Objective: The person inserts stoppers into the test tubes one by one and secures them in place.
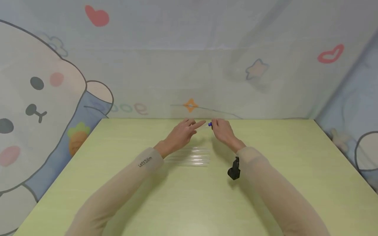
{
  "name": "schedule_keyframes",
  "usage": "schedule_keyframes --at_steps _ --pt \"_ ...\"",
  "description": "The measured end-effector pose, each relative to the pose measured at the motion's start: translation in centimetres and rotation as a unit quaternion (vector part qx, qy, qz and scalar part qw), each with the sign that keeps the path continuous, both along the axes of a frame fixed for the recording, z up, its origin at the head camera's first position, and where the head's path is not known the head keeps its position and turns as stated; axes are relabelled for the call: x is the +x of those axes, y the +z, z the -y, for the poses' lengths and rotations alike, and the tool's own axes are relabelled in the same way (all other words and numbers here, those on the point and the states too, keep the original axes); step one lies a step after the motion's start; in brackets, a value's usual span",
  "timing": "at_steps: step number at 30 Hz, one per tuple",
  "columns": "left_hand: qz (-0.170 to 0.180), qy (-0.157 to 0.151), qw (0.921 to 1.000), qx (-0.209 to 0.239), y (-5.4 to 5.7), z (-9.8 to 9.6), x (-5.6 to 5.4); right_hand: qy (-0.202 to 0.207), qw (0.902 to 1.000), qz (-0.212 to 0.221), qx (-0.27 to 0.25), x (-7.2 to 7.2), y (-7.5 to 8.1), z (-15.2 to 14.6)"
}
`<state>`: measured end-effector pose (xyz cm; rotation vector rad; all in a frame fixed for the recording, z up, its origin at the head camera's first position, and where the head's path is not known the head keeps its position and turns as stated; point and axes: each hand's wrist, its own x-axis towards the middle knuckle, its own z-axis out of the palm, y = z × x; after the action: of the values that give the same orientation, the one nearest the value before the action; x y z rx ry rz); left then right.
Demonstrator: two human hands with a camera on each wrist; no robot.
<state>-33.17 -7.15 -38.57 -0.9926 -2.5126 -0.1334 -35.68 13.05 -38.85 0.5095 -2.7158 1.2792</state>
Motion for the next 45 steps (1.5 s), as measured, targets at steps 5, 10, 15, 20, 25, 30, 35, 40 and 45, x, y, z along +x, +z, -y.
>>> schedule_keyframes --at_steps 5,10,15,20,25,30,35,40,45 --pt "-0.009 -0.008 0.9999 -0.011 0.3 0.1 0.3 0.005 0.9999 0.008 0.004 0.0 0.4 0.0" --pt "-0.016 -0.012 0.9998 -0.008 0.3 0.1 0.4 0.002 0.9998 0.02 -0.001 0.2 0.6 -0.1" --pt "-0.009 -0.006 0.9999 0.0 0.2 0.5 0.5 -0.008 0.9995 0.028 0.008 0.6 0.7 -0.7" --pt "0.006 0.012 0.9999 -0.001 0.4 1.3 0.7 -0.017 0.9996 0.014 0.02 0.7 0.9 -1.9" --pt "0.029 0.039 0.9988 0.012 0.3 2.6 0.8 -0.024 0.9993 0.004 0.029 0.7 1.1 -3.4" --pt "0.059 0.069 0.995 0.043 0.0 4.2 0.9 -0.033 0.9986 0.004 0.042 0.9 1.0 -4.8" --pt "0.08 0.104 0.989 0.068 -0.1 6.0 1.0 -0.047 0.9973 0.004 0.056 1.2 1.1 -6.0" --pt "0.101 0.142 0.9803 0.092 -0.2 7.7 1.1 -0.053 0.9965 0.004 0.065 1.5 1.0 -7.1" --pt "0.114 0.169 0.9725 0.113 -0.4 9.5 1.1 -0.062 0.9955 0.003 0.073 1.8 1.0 -7.9"
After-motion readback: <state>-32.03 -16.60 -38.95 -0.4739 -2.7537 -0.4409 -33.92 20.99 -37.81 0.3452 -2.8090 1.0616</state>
